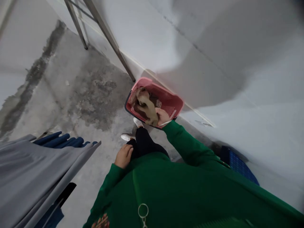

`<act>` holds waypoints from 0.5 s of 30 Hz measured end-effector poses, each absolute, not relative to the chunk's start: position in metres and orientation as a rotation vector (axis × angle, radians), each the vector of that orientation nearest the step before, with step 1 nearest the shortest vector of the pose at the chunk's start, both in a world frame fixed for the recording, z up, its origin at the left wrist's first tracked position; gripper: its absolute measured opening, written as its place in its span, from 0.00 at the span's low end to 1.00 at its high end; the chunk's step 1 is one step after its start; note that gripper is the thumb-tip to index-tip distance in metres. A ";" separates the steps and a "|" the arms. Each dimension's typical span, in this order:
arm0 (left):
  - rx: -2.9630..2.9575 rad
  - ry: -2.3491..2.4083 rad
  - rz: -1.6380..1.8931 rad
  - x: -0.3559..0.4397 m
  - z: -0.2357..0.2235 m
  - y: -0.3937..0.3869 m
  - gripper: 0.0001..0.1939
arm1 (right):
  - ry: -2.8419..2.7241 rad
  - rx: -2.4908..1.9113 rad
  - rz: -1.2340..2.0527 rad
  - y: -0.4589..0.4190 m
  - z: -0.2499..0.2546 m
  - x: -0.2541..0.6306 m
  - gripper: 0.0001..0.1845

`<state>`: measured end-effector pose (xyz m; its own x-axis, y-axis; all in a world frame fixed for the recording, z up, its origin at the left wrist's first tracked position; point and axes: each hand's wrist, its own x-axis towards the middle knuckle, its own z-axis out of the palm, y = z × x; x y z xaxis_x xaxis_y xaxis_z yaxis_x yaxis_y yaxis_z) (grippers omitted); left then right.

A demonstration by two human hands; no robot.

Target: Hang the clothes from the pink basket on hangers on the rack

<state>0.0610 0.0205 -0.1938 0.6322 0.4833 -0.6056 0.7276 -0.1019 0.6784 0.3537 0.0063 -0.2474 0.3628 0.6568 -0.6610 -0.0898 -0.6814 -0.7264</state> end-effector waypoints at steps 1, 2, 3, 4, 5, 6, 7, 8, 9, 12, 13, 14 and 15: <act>1.616 1.015 -0.206 0.070 -0.189 0.025 0.21 | -0.475 -1.837 1.405 0.001 -0.222 0.339 0.18; 1.454 1.038 -0.137 0.080 -0.183 0.030 0.25 | -0.464 -1.705 1.468 -0.005 -0.197 0.324 0.19; 1.281 1.042 -0.081 0.090 -0.176 0.035 0.29 | -0.458 -1.524 1.579 -0.010 -0.174 0.308 0.20; 1.124 1.020 -0.034 0.101 -0.169 0.041 0.33 | -0.457 -1.260 1.751 -0.013 -0.153 0.291 0.21; 1.014 0.973 0.004 0.111 -0.161 0.047 0.35 | -0.489 -0.981 1.938 -0.016 -0.134 0.275 0.23; 0.960 0.920 0.029 0.122 -0.152 0.054 0.35 | -0.529 -0.702 2.104 -0.016 -0.118 0.261 0.24; 0.956 0.878 0.052 0.131 -0.144 0.060 0.33 | -0.577 -0.471 2.233 -0.014 -0.106 0.248 0.25; 0.983 0.857 0.072 0.139 -0.134 0.066 0.29 | -0.639 -0.332 2.318 -0.011 -0.096 0.238 0.27; 1.005 0.840 0.079 0.145 -0.125 0.072 0.25 | -0.709 -0.260 2.364 -0.006 -0.088 0.231 0.27; 1.087 0.779 0.160 0.145 -0.087 0.083 0.19 | -0.986 -0.217 2.375 0.009 -0.075 0.231 0.28; 1.145 0.765 0.217 0.138 -0.071 0.084 0.18 | -1.107 -0.209 2.364 0.011 -0.073 0.238 0.28; 1.233 0.759 0.287 0.127 -0.055 0.084 0.17 | -1.218 -0.215 2.350 0.011 -0.072 0.249 0.28; 1.343 0.762 0.368 0.114 -0.038 0.084 0.14 | -1.296 -0.255 2.339 0.008 -0.071 0.261 0.29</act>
